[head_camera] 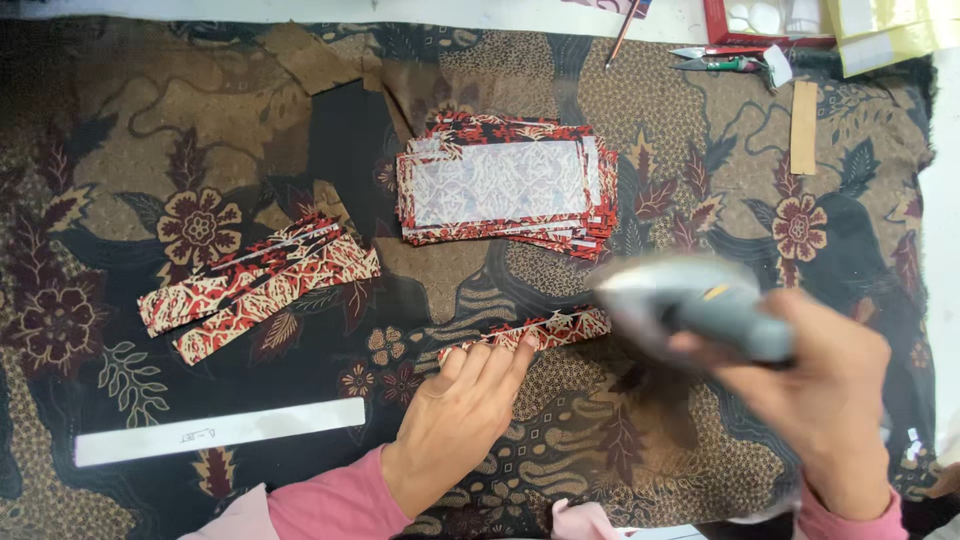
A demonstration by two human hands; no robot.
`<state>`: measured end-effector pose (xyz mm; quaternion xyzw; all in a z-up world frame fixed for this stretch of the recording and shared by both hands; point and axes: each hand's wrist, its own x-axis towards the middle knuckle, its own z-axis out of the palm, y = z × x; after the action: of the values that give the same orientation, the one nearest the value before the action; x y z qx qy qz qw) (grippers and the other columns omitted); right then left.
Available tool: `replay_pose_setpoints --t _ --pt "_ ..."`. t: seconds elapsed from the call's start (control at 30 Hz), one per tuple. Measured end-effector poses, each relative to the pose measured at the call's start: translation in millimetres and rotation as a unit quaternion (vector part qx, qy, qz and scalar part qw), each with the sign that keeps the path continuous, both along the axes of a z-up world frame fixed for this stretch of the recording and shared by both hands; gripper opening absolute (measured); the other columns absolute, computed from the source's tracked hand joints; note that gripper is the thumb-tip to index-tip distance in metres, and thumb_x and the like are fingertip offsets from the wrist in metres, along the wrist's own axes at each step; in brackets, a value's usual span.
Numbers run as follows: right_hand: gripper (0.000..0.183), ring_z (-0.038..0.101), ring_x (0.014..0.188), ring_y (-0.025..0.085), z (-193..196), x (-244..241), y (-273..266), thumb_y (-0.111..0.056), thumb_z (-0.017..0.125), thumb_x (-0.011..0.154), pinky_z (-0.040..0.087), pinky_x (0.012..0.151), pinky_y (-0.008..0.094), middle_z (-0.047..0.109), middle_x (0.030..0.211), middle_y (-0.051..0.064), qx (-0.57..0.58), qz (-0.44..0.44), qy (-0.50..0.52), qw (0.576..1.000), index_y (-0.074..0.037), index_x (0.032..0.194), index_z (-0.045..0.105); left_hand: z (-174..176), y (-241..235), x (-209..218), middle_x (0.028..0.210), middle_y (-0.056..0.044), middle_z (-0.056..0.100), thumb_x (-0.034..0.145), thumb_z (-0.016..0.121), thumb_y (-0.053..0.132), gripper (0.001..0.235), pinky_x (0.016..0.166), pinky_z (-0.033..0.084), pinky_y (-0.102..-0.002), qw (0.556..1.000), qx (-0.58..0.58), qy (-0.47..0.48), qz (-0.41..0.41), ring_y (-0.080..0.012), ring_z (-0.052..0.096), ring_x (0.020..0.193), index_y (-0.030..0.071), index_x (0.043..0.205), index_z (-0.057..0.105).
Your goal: The person repeatedly folds small rectangular pieces of patterned fabric and irons them flat using an electric iron. They measure each piece with a ruler before folding, then press the folded fabric with the iron and stack the finished pieces.
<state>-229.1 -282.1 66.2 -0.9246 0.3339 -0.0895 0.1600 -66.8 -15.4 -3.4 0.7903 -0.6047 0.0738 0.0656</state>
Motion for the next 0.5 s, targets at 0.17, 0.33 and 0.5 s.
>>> replay_pose_setpoints --t 0.17,0.33,0.5 --pt "0.046 0.068 0.058 0.031 1 45 23 -0.055 0.084 0.068 0.05 0.053 0.044 0.068 0.062 0.009 -0.126 0.21 0.184 0.952 -0.016 0.084 0.066 9 7 14 0.099 -0.004 0.058 0.09 0.056 0.017 0.044 0.087 0.038 -0.034 0.992 -0.002 0.124 -0.018 -0.0185 0.058 0.095 -0.002 0.129 0.062" --pt "0.044 0.069 0.055 0.033 5 79 63 -0.056 0.083 0.071 0.051 0.051 0.045 0.068 0.064 0.01 -0.095 0.261 0.224 0.934 -0.017 0.086 0.067 20 23 64 0.108 -0.01 0.06 0.083 0.057 0.005 0.028 0.09 0.045 -0.04 0.954 -0.136 0.265 -0.026 -0.0274 0.06 0.101 0.003 0.111 0.061" --pt "0.038 0.068 0.055 0.033 0 108 101 -0.045 0.081 0.067 0.049 0.046 0.045 0.069 0.064 0.006 -0.063 0.341 0.132 0.929 -0.015 0.084 0.065 21 -2 105 0.113 -0.012 0.06 0.084 0.06 0.008 0.031 0.089 0.05 -0.039 0.97 -0.184 0.157 0.001 -0.0288 0.06 0.108 0.002 0.114 0.062"
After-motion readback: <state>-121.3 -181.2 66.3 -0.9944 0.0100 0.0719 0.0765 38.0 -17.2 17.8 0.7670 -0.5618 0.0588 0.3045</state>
